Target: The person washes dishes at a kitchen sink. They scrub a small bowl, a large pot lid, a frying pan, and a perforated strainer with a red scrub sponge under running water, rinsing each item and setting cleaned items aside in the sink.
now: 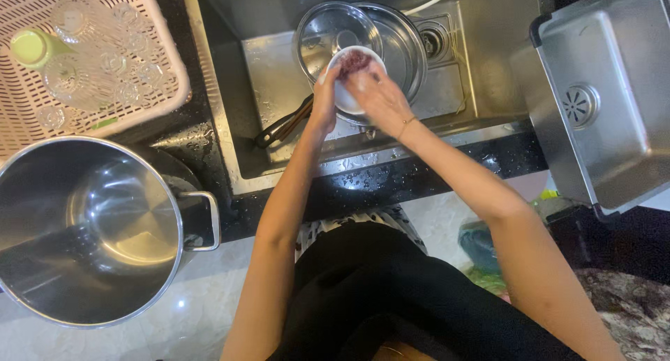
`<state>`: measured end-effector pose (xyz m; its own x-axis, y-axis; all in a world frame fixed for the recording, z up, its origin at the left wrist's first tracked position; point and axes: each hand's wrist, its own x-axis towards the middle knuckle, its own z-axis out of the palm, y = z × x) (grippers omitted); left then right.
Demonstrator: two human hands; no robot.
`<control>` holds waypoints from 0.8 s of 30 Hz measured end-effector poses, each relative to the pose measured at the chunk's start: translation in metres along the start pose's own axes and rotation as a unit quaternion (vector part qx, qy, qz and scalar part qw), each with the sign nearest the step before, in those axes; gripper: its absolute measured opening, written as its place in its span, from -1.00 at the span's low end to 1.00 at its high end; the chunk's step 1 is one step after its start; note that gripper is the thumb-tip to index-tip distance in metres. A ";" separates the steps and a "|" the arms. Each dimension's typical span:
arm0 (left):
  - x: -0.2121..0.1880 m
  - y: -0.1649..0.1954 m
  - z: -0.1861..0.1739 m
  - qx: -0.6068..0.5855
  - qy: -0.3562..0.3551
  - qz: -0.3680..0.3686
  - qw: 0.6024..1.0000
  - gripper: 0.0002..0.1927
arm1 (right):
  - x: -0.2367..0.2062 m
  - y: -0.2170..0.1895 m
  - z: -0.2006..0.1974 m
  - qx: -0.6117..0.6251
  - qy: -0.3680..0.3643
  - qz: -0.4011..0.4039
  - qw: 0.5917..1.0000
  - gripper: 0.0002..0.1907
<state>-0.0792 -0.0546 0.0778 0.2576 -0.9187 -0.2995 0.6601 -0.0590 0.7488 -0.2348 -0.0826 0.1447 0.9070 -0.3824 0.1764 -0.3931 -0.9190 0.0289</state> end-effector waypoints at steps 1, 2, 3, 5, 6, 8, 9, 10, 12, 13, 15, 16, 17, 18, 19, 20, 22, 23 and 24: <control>0.000 -0.001 0.000 0.007 0.013 0.015 1.000 -0.51 | -0.001 0.001 0.002 -0.044 0.032 0.009 0.998 -0.42; 0.001 -0.001 0.001 0.015 0.024 0.030 0.999 -0.51 | -0.002 -0.001 0.005 -0.090 0.065 0.019 0.994 -0.44; 0.002 -0.003 0.001 0.004 0.028 0.039 0.999 -0.52 | -0.002 -0.004 0.008 0.010 0.031 0.068 0.997 -0.50; 0.001 -0.007 0.000 -0.019 0.041 0.052 0.998 -0.56 | -0.004 -0.019 0.015 0.212 -0.041 0.163 0.963 -0.62; -0.001 -0.008 -0.001 -0.029 0.031 0.037 0.998 -0.60 | -0.004 -0.024 0.017 0.297 -0.027 0.191 0.935 -0.59; -0.002 -0.009 -0.005 -0.048 0.006 0.012 0.999 -0.66 | -0.003 -0.031 0.018 0.457 0.008 0.238 0.857 -0.54; -0.002 -0.008 -0.008 -0.034 -0.001 -0.005 0.999 -0.65 | -0.002 -0.032 0.016 0.409 0.022 0.192 0.892 -0.47; -0.001 -0.007 -0.010 -0.021 -0.007 -0.022 1.000 -0.63 | -0.001 -0.031 0.013 0.359 0.035 0.144 0.921 -0.40; -0.001 -0.002 -0.011 0.008 -0.002 -0.061 0.998 -0.60 | 0.002 -0.025 0.003 0.269 0.027 0.104 0.957 -0.40; -0.001 0.000 -0.011 0.023 0.009 -0.084 0.996 -0.59 | 0.003 -0.020 -0.003 0.230 0.003 0.113 0.967 -0.48; -0.003 0.004 -0.009 0.015 0.012 -0.100 0.995 -0.57 | 0.005 -0.017 -0.012 0.250 -0.018 0.114 0.961 -0.52; -0.004 0.005 -0.009 -0.007 0.002 -0.096 0.995 -0.55 | 0.005 -0.017 -0.014 0.310 -0.017 0.109 0.944 -0.49; -0.006 0.006 -0.009 -0.027 -0.007 -0.096 0.995 -0.54 | 0.004 -0.017 -0.016 0.370 -0.016 0.106 0.923 -0.46; -0.007 0.007 -0.009 -0.034 -0.017 -0.094 0.995 -0.54 | 0.002 -0.018 -0.016 0.305 0.023 0.088 0.948 -0.43; -0.008 0.008 -0.009 -0.041 -0.026 -0.089 0.995 -0.53 | 0.000 -0.021 -0.014 0.237 0.062 0.068 0.967 -0.40; -0.008 0.008 -0.009 -0.049 -0.035 -0.085 0.995 -0.52 | -0.002 -0.023 -0.012 0.168 0.100 0.047 0.979 -0.37; -0.006 0.007 -0.010 -0.033 -0.017 -0.100 0.994 -0.54 | -0.006 -0.027 -0.005 0.075 0.091 0.067 0.991 -0.48; -0.005 0.006 -0.010 -0.025 -0.009 -0.107 0.994 -0.55 | -0.008 -0.029 -0.001 0.027 0.087 0.078 0.993 -0.53; -0.003 0.005 -0.010 -0.023 0.003 -0.107 0.994 -0.57 | -0.009 -0.031 0.003 0.072 0.052 0.100 0.991 -0.49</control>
<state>-0.0702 -0.0487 0.0764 0.1118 -0.8842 -0.4536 0.7313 -0.2359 0.6400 -0.2303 -0.0506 0.1390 0.7899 -0.5529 0.2652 -0.5306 -0.8331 -0.1565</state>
